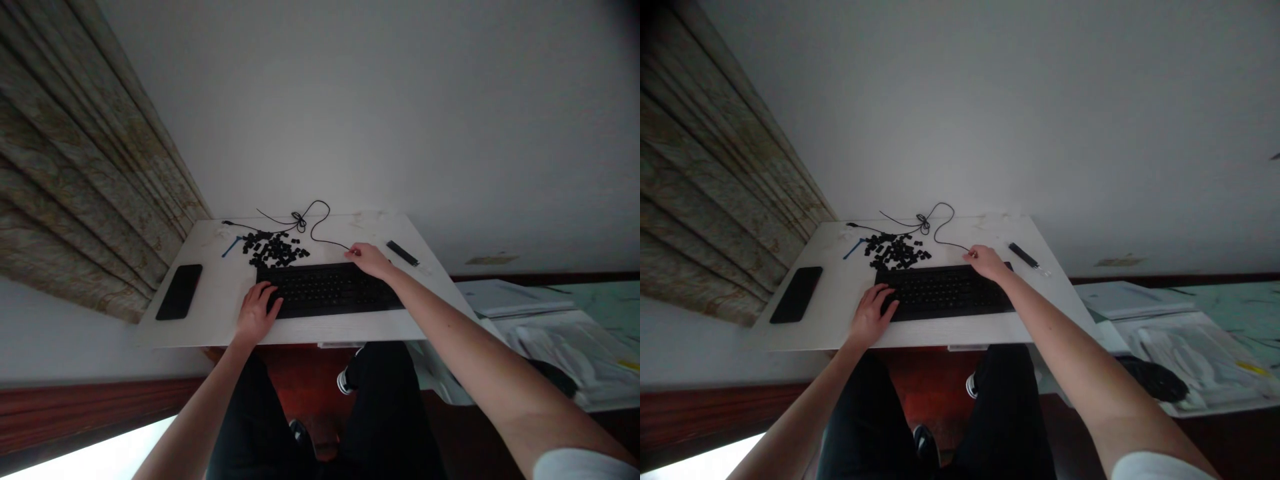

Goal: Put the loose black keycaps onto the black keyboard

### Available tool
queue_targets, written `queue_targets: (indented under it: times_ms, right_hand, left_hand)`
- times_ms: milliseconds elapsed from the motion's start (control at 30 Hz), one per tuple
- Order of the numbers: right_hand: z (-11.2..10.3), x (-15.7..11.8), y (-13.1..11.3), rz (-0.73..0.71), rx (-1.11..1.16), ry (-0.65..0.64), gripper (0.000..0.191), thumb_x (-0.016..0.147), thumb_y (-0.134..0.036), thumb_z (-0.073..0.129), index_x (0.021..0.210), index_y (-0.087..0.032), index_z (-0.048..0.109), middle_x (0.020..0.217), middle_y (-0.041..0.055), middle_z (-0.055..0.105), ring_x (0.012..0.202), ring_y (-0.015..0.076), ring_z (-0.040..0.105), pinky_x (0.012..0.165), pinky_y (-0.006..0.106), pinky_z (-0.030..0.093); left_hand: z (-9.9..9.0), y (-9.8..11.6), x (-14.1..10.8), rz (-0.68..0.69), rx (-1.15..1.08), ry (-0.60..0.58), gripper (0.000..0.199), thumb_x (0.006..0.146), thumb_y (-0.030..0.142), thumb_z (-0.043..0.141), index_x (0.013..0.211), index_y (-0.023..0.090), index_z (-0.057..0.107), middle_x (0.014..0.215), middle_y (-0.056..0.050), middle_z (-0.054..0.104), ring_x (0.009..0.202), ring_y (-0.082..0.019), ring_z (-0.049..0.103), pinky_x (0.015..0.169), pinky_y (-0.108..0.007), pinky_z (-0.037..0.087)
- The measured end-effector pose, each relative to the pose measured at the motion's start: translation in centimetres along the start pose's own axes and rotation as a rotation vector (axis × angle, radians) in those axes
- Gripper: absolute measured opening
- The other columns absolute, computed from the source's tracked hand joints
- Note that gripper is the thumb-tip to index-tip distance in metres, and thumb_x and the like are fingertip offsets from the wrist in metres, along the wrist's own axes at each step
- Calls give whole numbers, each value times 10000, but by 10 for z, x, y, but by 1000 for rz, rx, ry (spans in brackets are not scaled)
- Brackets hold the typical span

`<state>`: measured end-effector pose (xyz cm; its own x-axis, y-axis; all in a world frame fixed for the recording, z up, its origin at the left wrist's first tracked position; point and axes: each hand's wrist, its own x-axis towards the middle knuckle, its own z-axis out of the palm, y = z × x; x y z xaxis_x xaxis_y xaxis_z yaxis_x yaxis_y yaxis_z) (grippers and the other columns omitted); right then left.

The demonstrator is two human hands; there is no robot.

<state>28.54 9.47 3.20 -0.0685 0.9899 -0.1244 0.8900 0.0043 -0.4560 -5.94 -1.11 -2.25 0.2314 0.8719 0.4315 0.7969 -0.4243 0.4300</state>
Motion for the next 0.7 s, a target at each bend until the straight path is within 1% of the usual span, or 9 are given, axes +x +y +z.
queue_targets:
  times_ms: [67, 100, 200, 300, 400, 467, 533, 633, 700]
  right_hand:
    - [17, 9, -25, -84, 92, -45, 242, 885, -375, 593, 1010, -190, 686, 976, 100, 705, 862, 216, 633, 770, 302, 449]
    - [25, 14, -37, -110, 115, -58, 245, 869, -334, 618, 1061, -192, 675, 1000, 94, 698, 864, 207, 632, 783, 300, 451]
    - [45, 31, -67, -124, 132, -56, 380, 821, -265, 672, 1193, -197, 630, 1117, 102, 658, 942, 205, 627, 833, 293, 450]
    - [58, 45, -84, -84, 86, -44, 488, 775, -285, 722, 1240, -194, 606, 1188, 123, 615, 1011, 224, 614, 874, 300, 442]
    - [64, 52, -90, -55, 37, -52, 532, 756, -368, 742, 1245, -212, 601, 1208, 125, 606, 1015, 240, 612, 840, 308, 444]
    - [67, 55, -92, -55, 17, -60, 516, 765, -407, 732, 1235, -236, 607, 1182, 108, 629, 1008, 240, 613, 798, 303, 441]
    - [69, 57, -93, -55, 9, -64, 479, 777, -407, 716, 1220, -253, 616, 1143, 86, 655, 977, 231, 621, 751, 292, 432]
    - [73, 59, -96, -66, 18, -66, 401, 803, -359, 687, 1187, -255, 637, 1080, 61, 687, 908, 209, 637, 702, 274, 416]
    - [75, 61, -99, -85, 20, -65, 345, 816, -333, 673, 1150, -250, 655, 1040, 50, 703, 886, 199, 641, 695, 266, 407]
  left_hand:
    - [0, -1, 0, -22, -29, 14, 293, 926, 364, 530, 1178, 232, 599, 1237, -103, 573, 1184, -265, 540, 1040, -472, 459]
    - [0, -2, 0, -36, -47, 26, 288, 929, 360, 525, 1174, 229, 599, 1238, -103, 570, 1187, -262, 539, 1046, -469, 456]
    - [1, -10, 0, -105, -116, 82, 266, 948, 324, 482, 1164, 221, 598, 1231, -103, 563, 1189, -241, 544, 1058, -446, 454]
    - [-2, -26, 6, -191, -168, 156, 279, 958, 219, 394, 1156, 221, 591, 1208, -93, 566, 1168, -208, 558, 1055, -419, 463]
    - [-8, -49, 20, -202, -149, 179, 380, 893, 86, 358, 1172, 213, 583, 1223, -92, 556, 1187, -198, 548, 1077, -420, 446]
    - [-13, -64, 34, -172, -109, 140, 440, 844, 45, 381, 1204, 204, 577, 1253, -100, 541, 1220, -206, 526, 1101, -431, 421]
    - [-16, -78, 51, -141, -72, 70, 448, 834, 52, 421, 1227, 203, 575, 1272, -101, 533, 1238, -216, 510, 1116, -434, 402]
    - [-17, -91, 73, -114, -37, -46, 379, 852, 99, 478, 1195, 202, 602, 1253, -96, 553, 1213, -225, 519, 1101, -428, 408]
    - [-15, -96, 84, -102, -20, -114, 306, 863, 124, 497, 1126, 201, 634, 1186, -90, 591, 1154, -226, 549, 1066, -418, 433]
